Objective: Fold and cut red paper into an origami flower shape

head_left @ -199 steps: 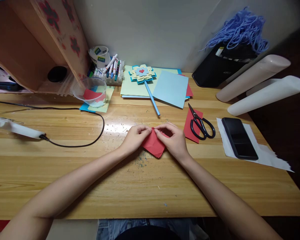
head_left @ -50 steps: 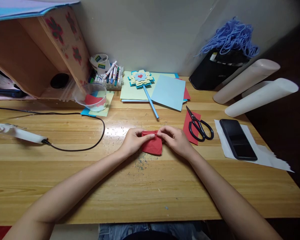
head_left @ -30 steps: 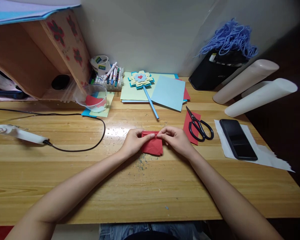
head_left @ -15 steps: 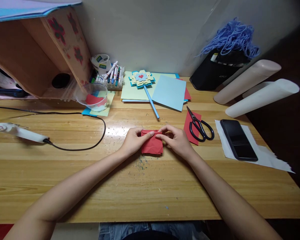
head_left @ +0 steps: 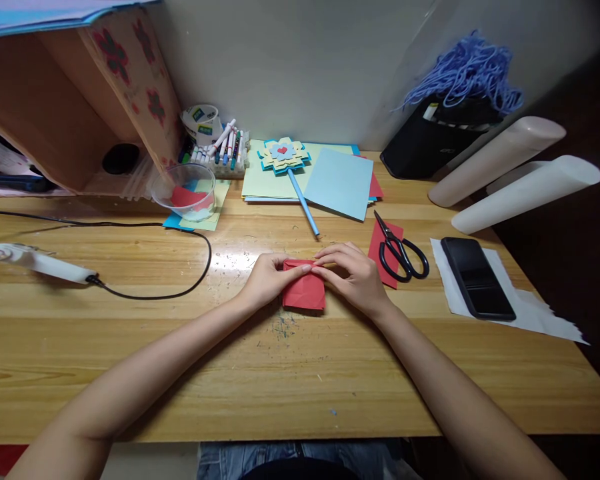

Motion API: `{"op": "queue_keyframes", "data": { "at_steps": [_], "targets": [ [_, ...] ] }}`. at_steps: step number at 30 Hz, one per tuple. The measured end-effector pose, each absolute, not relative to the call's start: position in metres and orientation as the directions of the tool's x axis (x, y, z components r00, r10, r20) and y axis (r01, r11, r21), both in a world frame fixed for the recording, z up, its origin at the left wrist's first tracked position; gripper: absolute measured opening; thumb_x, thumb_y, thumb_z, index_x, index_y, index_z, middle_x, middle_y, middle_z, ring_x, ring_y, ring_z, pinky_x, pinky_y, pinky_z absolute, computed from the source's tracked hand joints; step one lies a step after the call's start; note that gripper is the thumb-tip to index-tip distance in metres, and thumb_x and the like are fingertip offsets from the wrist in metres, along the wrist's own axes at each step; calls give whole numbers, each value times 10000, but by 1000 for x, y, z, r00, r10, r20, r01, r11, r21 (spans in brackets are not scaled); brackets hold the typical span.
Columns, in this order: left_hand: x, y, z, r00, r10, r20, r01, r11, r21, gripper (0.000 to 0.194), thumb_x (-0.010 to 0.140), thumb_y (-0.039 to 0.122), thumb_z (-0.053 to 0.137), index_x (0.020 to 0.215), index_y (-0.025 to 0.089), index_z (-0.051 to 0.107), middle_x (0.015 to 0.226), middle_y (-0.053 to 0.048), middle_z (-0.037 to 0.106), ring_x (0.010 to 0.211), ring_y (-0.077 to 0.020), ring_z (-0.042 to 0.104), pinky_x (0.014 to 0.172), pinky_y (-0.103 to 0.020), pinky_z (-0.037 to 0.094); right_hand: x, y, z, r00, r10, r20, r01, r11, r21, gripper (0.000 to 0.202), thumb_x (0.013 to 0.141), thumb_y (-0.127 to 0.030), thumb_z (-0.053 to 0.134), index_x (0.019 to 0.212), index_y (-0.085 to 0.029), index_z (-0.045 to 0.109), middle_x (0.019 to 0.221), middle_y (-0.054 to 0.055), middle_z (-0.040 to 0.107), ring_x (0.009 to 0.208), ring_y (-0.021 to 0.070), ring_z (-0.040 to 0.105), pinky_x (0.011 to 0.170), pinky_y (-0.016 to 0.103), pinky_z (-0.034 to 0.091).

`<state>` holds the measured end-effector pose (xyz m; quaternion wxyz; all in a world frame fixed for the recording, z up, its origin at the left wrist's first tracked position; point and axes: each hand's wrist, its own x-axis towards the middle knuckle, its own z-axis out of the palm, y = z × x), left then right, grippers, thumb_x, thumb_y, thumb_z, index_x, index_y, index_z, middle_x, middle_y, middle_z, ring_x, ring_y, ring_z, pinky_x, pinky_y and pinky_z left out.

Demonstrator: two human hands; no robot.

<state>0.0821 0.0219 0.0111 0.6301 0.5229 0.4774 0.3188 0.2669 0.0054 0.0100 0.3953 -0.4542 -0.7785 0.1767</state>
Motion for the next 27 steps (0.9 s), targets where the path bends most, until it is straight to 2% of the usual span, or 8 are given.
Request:
{"op": "queue_keyframes", "data": {
  "at_steps": [17,23,27],
  "targets": [
    [84,20,7,299,931,-210,148,173,974,319,695,411,681,768,101,702,698,-61,673,605,-131,554,546,-226,391,262,3,7,-178,900,397,536,427,-728,71,802,-276,634,769,-221,664,837,45,672,846,198,610,797,377,476],
    [83,21,8,275,948,-158,189,107,976,281,686,400,678,673,120,657,654,-36,633,597,-126,532,554,-234,384,256,1,7,-122,971,204,390,236,-890,108,801,-307,621,769,-206,640,949,59,651,911,189,611,792,333,498],
    [83,20,8,298,946,-130,173,81,982,263,698,386,656,637,134,610,625,-9,590,590,-117,511,558,-231,380,252,-1,5,-110,986,124,362,156,-919,123,805,-309,613,763,-193,607,829,28,655,795,160,610,761,301,480]
  ]
}}
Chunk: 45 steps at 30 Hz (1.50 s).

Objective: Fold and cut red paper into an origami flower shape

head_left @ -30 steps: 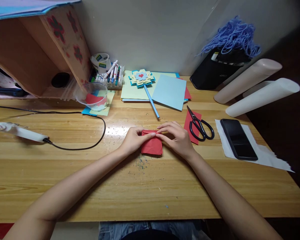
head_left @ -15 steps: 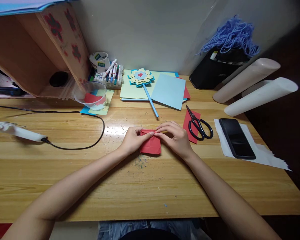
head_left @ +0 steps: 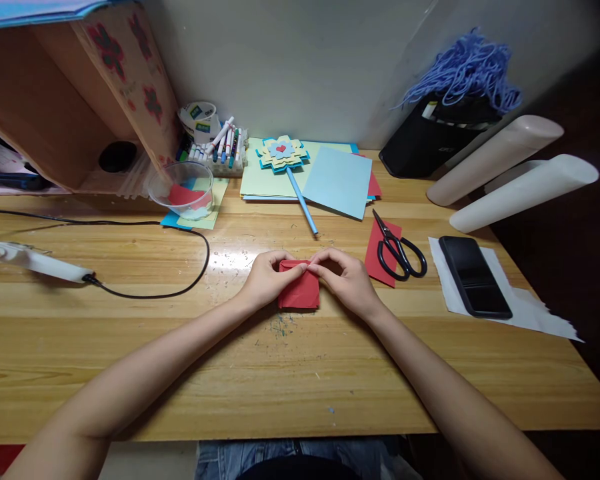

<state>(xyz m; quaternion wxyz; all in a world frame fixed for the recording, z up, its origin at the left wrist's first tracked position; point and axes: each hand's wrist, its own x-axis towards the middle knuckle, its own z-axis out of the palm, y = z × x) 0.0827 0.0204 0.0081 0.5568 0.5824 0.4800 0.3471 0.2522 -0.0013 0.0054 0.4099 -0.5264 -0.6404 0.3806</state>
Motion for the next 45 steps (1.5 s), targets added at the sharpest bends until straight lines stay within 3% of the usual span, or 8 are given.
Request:
{"op": "queue_keyframes", "data": {
  "at_steps": [3,7,10,17,24,32,38,45],
  "targets": [
    [82,20,8,304,945,-120,156,75,985,245,708,356,645,625,138,570,617,9,557,581,-104,492,549,-218,368,250,-2,4,-75,994,84,350,105,-931,128,800,-318,615,776,-193,599,799,19,647,755,148,598,733,287,474],
    [82,19,7,311,944,-112,144,70,987,240,712,348,641,638,133,565,626,13,550,583,-98,483,547,-208,362,250,1,5,-112,994,-17,160,1,-987,181,754,-351,657,740,-184,586,930,55,660,843,161,618,784,300,488],
    [83,19,6,324,940,-105,133,65,989,236,720,347,633,656,130,568,639,11,555,595,-97,487,556,-205,368,251,3,7,-97,990,-99,90,-90,-992,240,677,-374,722,699,-180,582,778,39,663,747,159,623,732,300,504],
    [82,20,5,318,936,-149,196,89,977,155,691,269,608,636,133,556,616,21,545,572,-95,485,542,-203,367,248,-1,10,-17,997,-77,110,-75,-991,251,638,-351,756,642,-174,579,674,29,652,643,142,608,640,278,497],
    [82,24,6,328,925,-193,220,124,968,124,664,239,591,642,121,620,605,6,579,563,-100,495,545,-216,373,252,3,8,25,996,-81,114,-83,-990,299,591,-328,784,742,-185,568,617,-23,616,558,109,569,550,237,459],
    [80,29,10,395,843,-365,26,386,922,294,662,395,701,736,114,660,728,-52,670,657,-138,594,654,-280,470,268,9,11,28,998,-60,265,-65,-962,249,677,-327,719,878,-180,716,778,55,707,702,170,630,666,316,505],
    [80,28,13,355,858,-372,24,389,921,308,646,407,730,721,119,650,728,-45,672,667,-140,607,656,-275,493,268,8,15,-55,997,-57,317,-37,-948,236,707,-366,685,840,-173,712,820,65,711,740,186,631,676,323,501],
    [79,31,11,424,846,-322,-70,385,920,396,718,491,652,870,127,685,841,-74,702,756,-163,650,778,-308,491,269,13,11,61,988,-140,158,-148,-976,298,633,-425,728,749,-160,655,721,45,669,621,149,589,562,280,474]
  ]
}}
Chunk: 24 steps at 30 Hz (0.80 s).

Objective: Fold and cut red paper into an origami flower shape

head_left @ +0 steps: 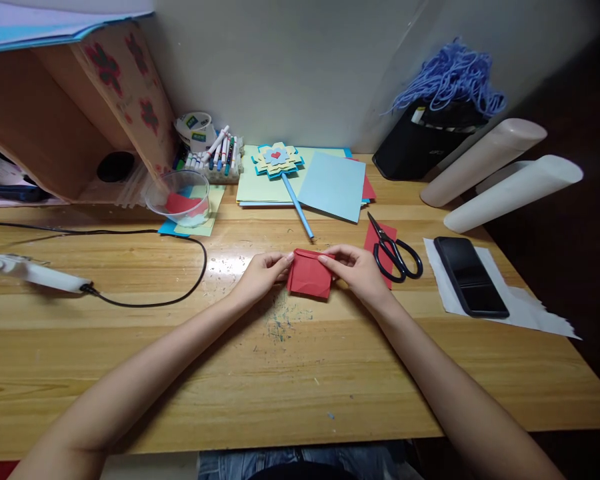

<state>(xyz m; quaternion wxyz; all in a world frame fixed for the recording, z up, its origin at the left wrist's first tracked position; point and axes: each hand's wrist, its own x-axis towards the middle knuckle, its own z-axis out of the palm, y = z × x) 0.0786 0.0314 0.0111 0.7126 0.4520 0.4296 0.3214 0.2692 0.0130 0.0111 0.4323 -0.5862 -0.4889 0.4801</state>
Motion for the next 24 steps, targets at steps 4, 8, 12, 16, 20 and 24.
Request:
{"op": "queue_keyframes", "data": {
  "at_steps": [4,8,12,16,20,24],
  "targets": [
    [79,31,7,397,860,-320,-64,374,925,368,683,459,688,851,132,688,823,-70,702,755,-169,639,733,-295,489,271,15,15,53,977,-205,123,-210,-970,310,608,-411,747,739,-151,639,672,26,640,565,120,544,506,249,443],
    [79,28,4,354,897,-263,32,269,963,306,721,427,645,769,126,676,744,-48,681,678,-143,602,637,-257,470,270,12,18,-44,983,-176,205,-164,-965,278,666,-407,709,770,-156,651,709,30,645,599,122,542,508,242,424],
    [80,24,5,402,903,-152,110,117,987,244,761,359,613,724,126,677,713,-37,678,656,-129,586,656,-253,452,267,7,16,-129,988,-82,328,-36,-944,239,728,-405,664,791,-175,671,643,6,612,542,114,485,481,248,374],
    [81,23,6,389,916,-99,39,92,995,265,768,345,627,935,146,675,974,-79,693,891,-172,619,822,-295,458,268,1,19,-34,969,243,480,229,-847,133,782,-330,629,804,-210,682,734,31,657,607,148,534,525,284,399],
    [81,25,5,248,961,-124,-27,135,990,333,797,410,592,1008,154,623,1057,-89,650,954,-161,600,893,-309,437,274,-3,26,-88,721,687,690,542,-480,136,774,-183,654,863,-277,693,813,18,703,715,177,587,660,338,431],
    [78,26,11,467,846,-256,-4,292,956,479,847,532,451,722,119,658,755,-85,671,684,-135,602,745,-296,470,279,-6,26,-302,551,778,703,680,-208,303,763,-102,660,986,-308,674,836,-10,723,685,158,554,650,308,428]
  ]
}}
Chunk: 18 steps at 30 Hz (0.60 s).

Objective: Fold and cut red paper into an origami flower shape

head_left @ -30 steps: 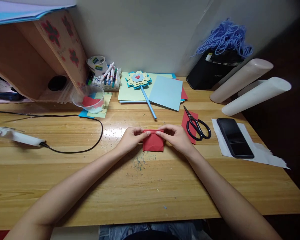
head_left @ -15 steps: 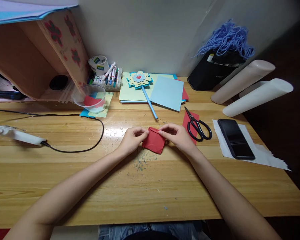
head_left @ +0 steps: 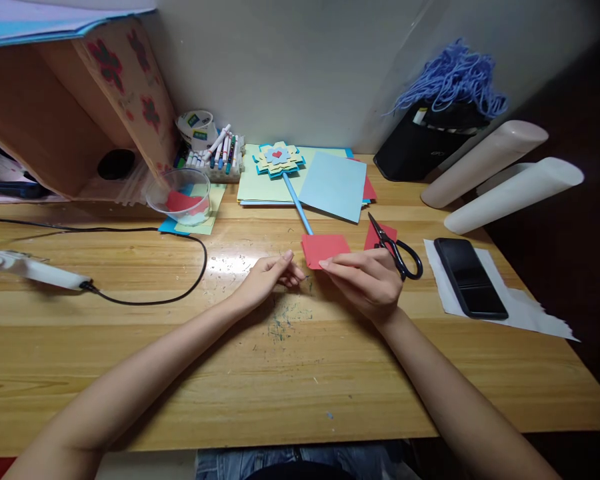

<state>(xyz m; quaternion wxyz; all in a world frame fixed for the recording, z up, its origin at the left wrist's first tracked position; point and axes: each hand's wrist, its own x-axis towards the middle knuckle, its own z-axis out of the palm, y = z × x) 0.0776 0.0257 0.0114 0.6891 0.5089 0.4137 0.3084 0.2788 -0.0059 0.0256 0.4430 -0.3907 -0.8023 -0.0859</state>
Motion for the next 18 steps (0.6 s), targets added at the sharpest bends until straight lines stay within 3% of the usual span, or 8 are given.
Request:
{"op": "queue_keyframes", "data": {
  "at_steps": [5,13,18],
  "targets": [
    [74,28,20,573,775,-267,22,311,950,321,781,428,606,686,132,685,722,-66,680,676,-120,590,721,-262,463,278,-4,18,-472,534,701,683,724,-92,230,825,-188,622,981,-348,674,837,-59,725,690,137,557,646,297,395],
    [73,31,15,559,777,-289,89,290,953,247,770,369,627,685,145,685,688,-35,662,641,-99,569,685,-243,450,275,0,19,-523,545,655,675,734,-72,157,814,-221,639,919,-327,688,811,-61,727,735,144,530,664,299,365],
    [74,32,15,578,749,-324,109,323,940,276,770,389,615,673,138,676,664,-50,652,591,-98,554,625,-240,439,272,-1,18,-513,615,599,693,708,-134,101,812,-243,632,867,-303,692,806,-38,719,790,154,532,700,307,363]
  ]
}}
